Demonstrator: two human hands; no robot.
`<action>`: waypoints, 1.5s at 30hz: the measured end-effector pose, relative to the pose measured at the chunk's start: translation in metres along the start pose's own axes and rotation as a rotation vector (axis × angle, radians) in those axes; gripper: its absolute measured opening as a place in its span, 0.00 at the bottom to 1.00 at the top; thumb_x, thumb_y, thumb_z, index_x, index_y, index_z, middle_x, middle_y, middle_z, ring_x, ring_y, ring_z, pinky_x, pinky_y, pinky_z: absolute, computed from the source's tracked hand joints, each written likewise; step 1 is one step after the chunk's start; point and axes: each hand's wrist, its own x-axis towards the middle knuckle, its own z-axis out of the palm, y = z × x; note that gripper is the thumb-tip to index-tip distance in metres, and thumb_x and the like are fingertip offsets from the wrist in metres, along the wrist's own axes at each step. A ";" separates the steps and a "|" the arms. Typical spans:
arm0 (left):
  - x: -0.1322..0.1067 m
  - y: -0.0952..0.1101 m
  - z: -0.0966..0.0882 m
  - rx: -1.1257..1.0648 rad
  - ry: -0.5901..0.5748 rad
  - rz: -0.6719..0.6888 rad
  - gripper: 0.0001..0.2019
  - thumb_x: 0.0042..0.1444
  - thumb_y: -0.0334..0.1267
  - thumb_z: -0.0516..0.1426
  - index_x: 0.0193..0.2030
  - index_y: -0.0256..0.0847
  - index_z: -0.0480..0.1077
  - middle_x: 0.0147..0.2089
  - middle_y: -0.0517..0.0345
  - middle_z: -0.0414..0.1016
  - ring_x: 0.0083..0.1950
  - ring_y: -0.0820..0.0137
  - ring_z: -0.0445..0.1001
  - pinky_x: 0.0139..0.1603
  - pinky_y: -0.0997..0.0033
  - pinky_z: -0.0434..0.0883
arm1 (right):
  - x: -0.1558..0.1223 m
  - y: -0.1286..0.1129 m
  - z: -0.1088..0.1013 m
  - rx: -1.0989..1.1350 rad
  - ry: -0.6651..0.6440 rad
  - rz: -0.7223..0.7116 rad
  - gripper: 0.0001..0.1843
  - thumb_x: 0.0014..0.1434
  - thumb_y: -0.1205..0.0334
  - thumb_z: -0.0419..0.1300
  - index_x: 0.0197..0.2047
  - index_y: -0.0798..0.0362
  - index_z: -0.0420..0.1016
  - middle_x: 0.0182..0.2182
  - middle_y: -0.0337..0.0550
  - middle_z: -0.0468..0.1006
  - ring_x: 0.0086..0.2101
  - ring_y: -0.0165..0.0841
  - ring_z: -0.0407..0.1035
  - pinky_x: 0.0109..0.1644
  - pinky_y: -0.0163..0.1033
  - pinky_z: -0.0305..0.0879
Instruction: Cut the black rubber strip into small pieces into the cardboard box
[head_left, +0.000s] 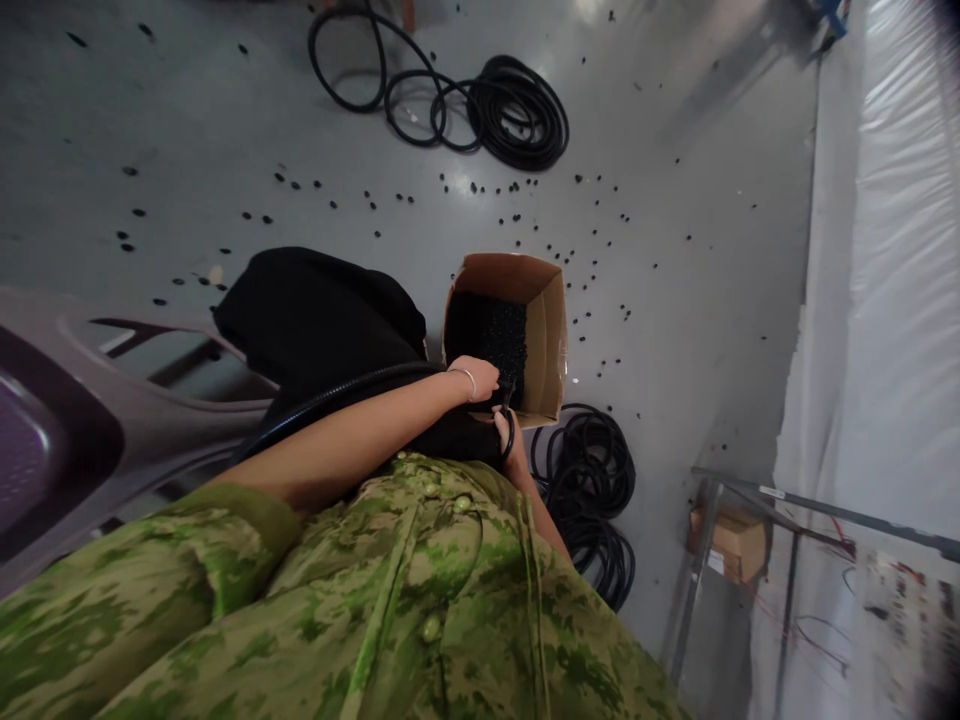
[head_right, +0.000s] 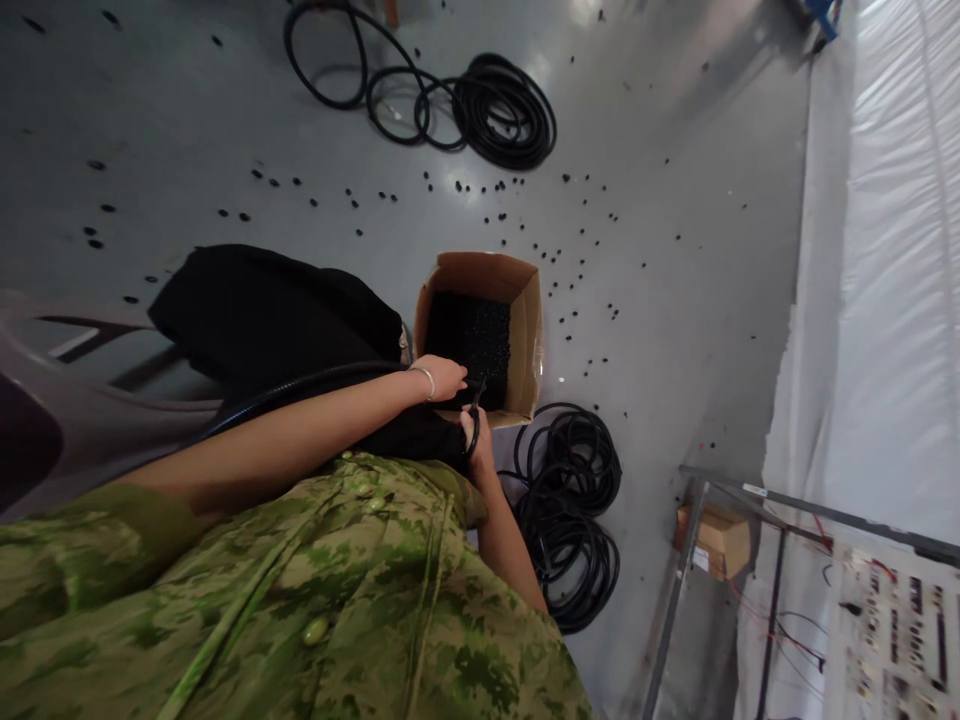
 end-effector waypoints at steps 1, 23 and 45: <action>-0.001 0.000 -0.001 0.001 0.003 -0.003 0.20 0.65 0.43 0.50 0.54 0.35 0.74 0.54 0.38 0.76 0.55 0.55 0.76 0.53 0.62 0.71 | 0.000 0.000 0.000 -0.003 0.001 -0.007 0.20 0.60 0.45 0.55 0.47 0.52 0.68 0.32 0.40 0.75 0.33 0.34 0.69 0.39 0.37 0.63; 0.008 -0.004 0.004 0.048 -0.028 0.028 0.18 0.64 0.44 0.50 0.54 0.42 0.75 0.54 0.43 0.77 0.55 0.57 0.76 0.51 0.63 0.72 | 0.000 0.003 0.005 0.015 0.069 -0.020 0.19 0.58 0.46 0.55 0.44 0.52 0.69 0.28 0.37 0.70 0.30 0.32 0.64 0.36 0.35 0.61; 0.003 -0.005 -0.006 0.000 -0.045 -0.023 0.19 0.64 0.42 0.50 0.55 0.40 0.74 0.56 0.39 0.76 0.57 0.55 0.75 0.53 0.60 0.72 | 0.014 0.028 0.014 -0.170 0.186 -0.135 0.16 0.57 0.50 0.54 0.40 0.54 0.72 0.33 0.42 0.75 0.36 0.34 0.66 0.43 0.38 0.64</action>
